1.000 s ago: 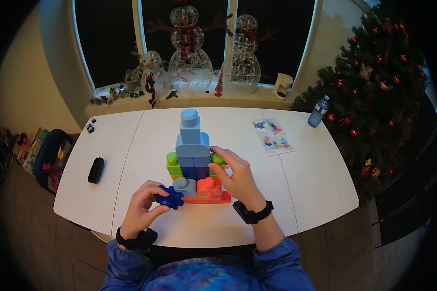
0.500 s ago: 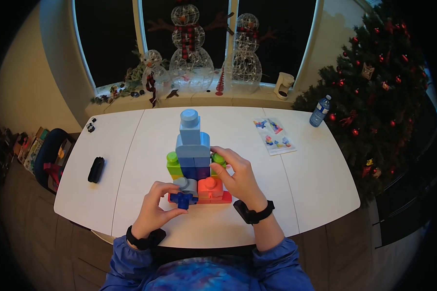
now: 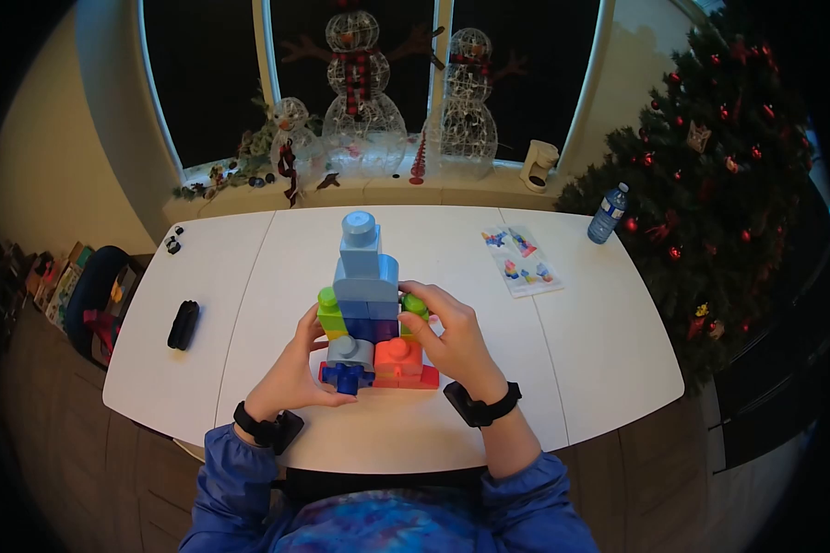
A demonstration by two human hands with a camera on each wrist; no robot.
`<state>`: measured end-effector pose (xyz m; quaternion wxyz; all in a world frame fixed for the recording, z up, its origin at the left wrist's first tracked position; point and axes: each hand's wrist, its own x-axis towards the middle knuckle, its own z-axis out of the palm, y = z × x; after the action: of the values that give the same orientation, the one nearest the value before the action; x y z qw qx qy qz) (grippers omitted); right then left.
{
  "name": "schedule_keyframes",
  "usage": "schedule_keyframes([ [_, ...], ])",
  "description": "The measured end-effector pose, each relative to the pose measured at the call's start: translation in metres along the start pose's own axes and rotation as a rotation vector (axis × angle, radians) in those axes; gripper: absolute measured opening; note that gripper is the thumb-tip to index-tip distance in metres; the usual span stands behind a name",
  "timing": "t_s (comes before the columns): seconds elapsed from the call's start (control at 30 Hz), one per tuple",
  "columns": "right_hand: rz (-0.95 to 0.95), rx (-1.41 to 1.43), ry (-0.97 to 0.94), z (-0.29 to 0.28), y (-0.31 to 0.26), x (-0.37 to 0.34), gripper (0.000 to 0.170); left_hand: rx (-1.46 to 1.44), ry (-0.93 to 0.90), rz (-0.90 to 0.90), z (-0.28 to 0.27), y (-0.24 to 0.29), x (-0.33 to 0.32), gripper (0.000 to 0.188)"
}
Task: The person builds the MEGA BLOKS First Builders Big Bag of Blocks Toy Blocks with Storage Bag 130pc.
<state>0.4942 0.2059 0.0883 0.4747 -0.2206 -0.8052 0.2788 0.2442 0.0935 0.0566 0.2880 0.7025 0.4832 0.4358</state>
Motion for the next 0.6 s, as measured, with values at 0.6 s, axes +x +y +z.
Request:
schedule_keyframes([
  [0.6,0.171,-0.530,-0.425,-0.018,0.087,0.019,0.030,-0.438,-0.032,-0.188,-0.016,0.004,0.042,0.078],
])
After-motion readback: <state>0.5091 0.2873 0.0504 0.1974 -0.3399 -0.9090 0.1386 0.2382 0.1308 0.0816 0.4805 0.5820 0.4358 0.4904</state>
